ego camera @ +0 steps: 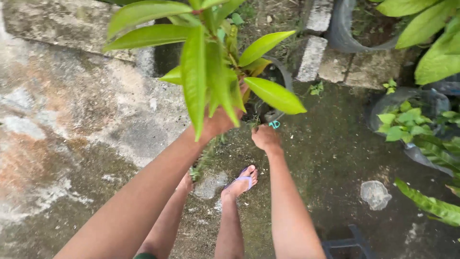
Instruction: Pruning a plant and cleaning weeds from potted plant soil.
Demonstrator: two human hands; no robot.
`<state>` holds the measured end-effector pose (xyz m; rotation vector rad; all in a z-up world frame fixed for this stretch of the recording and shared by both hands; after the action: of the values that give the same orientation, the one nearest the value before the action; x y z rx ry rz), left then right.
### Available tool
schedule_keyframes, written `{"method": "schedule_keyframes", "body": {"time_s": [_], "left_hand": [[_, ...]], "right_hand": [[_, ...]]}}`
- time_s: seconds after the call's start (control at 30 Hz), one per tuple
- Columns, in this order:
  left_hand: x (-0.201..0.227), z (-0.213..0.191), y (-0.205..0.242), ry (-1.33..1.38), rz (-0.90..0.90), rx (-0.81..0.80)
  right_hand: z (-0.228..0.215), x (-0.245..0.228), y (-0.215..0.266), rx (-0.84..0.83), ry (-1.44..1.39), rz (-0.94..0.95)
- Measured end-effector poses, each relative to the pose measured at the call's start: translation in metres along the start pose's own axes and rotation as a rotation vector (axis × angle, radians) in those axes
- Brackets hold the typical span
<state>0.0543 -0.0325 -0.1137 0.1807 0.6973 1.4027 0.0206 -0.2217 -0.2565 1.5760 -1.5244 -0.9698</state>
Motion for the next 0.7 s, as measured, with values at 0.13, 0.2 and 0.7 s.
{"method": "schedule_keyframes", "body": {"time_s": [0.13,0.2,0.7], "left_hand": [[0.0,0.002,0.0,0.147,-0.108,-0.092],[-0.005,0.004,0.0,0.181,-0.125,-0.135],[-0.031,0.027,0.021,0.603,-0.184,0.265]], "right_hand": [[-0.031,-0.002,0.033,0.081,-0.13,0.043],[-0.036,0.011,0.025,0.132,-0.121,-0.03],[-0.1,0.013,0.045,0.059,0.013,0.162]]}}
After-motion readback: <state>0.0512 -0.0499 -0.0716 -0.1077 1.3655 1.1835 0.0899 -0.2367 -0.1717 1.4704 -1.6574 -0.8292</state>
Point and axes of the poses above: each hand's wrist, its own y-axis away from the middle knuckle, its own z-axis out of the palm, x = y × z, the point moved 10 cm from there along -y, towards the middle knuckle, and after that the axes turned 6 degrees about z, right-handed, at the moved point
